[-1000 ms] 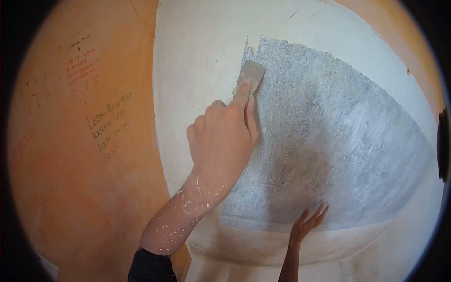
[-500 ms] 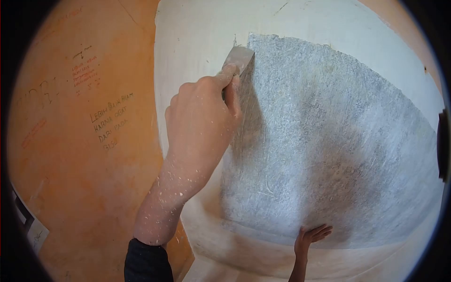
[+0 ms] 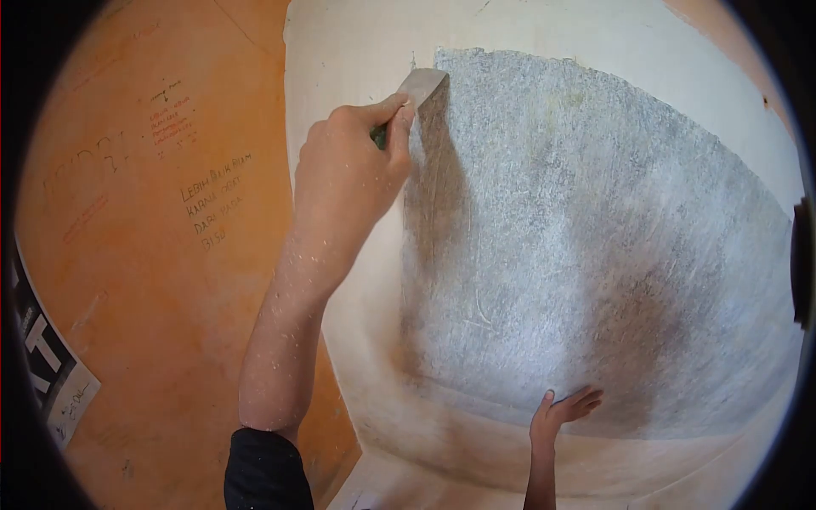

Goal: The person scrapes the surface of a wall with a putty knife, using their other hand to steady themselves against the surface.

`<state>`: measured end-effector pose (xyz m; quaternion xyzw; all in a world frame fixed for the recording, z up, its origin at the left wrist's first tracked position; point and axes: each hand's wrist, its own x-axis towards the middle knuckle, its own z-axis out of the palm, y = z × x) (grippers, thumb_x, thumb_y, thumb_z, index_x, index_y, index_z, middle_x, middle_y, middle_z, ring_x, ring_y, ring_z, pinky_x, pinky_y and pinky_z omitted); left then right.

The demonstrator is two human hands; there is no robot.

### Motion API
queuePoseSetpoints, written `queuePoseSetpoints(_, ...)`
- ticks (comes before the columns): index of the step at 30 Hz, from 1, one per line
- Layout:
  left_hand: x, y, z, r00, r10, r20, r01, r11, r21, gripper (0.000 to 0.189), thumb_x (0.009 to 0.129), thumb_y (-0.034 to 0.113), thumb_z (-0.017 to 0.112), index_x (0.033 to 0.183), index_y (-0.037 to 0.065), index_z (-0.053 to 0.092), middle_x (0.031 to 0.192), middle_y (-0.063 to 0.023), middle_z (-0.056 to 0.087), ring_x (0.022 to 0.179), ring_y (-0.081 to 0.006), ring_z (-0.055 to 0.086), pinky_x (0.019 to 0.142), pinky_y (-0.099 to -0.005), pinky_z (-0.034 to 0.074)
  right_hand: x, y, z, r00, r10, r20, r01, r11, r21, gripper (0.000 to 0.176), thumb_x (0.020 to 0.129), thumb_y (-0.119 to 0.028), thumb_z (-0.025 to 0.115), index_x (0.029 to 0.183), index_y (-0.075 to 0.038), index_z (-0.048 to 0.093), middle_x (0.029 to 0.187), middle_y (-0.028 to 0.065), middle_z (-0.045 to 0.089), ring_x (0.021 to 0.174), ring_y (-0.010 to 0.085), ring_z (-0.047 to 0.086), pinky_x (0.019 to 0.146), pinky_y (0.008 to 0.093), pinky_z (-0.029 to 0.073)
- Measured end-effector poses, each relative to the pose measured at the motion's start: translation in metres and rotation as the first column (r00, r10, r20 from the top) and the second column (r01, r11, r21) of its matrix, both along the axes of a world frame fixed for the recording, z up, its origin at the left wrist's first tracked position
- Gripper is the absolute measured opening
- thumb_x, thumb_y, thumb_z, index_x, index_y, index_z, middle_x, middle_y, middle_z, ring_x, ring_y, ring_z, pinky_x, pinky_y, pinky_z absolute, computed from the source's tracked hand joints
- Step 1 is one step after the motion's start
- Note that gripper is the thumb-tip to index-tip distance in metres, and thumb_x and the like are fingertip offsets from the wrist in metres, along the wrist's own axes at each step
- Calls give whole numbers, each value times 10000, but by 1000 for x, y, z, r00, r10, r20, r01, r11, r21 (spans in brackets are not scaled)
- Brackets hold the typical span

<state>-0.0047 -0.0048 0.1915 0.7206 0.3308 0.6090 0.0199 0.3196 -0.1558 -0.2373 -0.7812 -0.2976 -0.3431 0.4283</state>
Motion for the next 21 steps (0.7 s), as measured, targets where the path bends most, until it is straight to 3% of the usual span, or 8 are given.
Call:
queuePoseSetpoints(1,-3,-3,2,1000,-5,-28,2,996,-92,282,975,238,576,1159,94,734,707,-187,679,625,-318,665,628,-396,513,-6,-1,9,1000,-20,-22,21,1000,13,867,1009,-569,362,1580,-40,-17,1633,259,-96,1488,505,-75,1154,654,-21)
queuePoseSetpoints(3,-1,-1,-15,998,6,-60,-9,998,-63,280,971,242,578,1156,104,737,720,-187,685,650,-332,673,642,-406,519,-6,-9,28,999,-38,-39,38,999,6,825,1019,-582,325,1591,-53,56,1645,247,-31,1496,500,-17,1154,660,12)
queuePoseSetpoints(6,2,4,-13,998,-20,-55,16,997,-76,266,959,248,583,1123,124,751,746,-186,697,710,-357,688,684,-432,532,10,-14,60,983,-162,87,149,980,130,734,1043,-547,259,1583,-57,183,1656,207,68,1509,466,44,1147,670,21)
queuePoseSetpoints(8,9,14,-9,999,18,47,-23,992,126,283,975,245,589,1182,112,728,587,-156,553,499,-189,476,540,-346,418,18,-17,99,944,-277,180,241,950,199,671,1065,-518,197,1579,-87,232,1661,142,134,1520,400,112,1164,637,57)
queuePoseSetpoints(10,2,4,-13,999,33,-7,-32,998,57,280,974,240,583,1178,116,730,639,-191,613,508,-235,520,561,-359,448,22,-13,122,943,-257,212,213,954,210,661,1069,-509,183,1579,-92,234,1658,132,151,1522,377,123,1176,611,57)
queuePoseSetpoints(12,-4,-5,-19,997,-13,-78,8,998,-64,278,950,250,580,1117,109,751,737,-185,695,737,-364,696,695,-442,547,34,-12,132,933,-259,249,202,952,231,651,1073,-499,168,1580,-96,237,1656,121,169,1524,355,134,1187,585,56)
queuePoseSetpoints(15,4,9,-16,995,-79,56,79,997,-13,291,950,258,585,1154,122,741,731,-189,691,725,-367,694,691,-449,545,46,1,127,899,-325,293,245,928,280,638,1077,-473,164,1559,-76,293,1632,141,239,1513,373,164,1182,590,81)
queuePoseSetpoints(21,2,1,-27,998,-19,-57,17,1000,-25,302,957,267,579,1185,138,730,760,-203,697,739,-386,693,700,-463,544,46,-9,123,935,-268,232,228,956,184,666,1066,-508,165,1589,-97,191,1662,106,147,1534,338,73,1200,558,24)
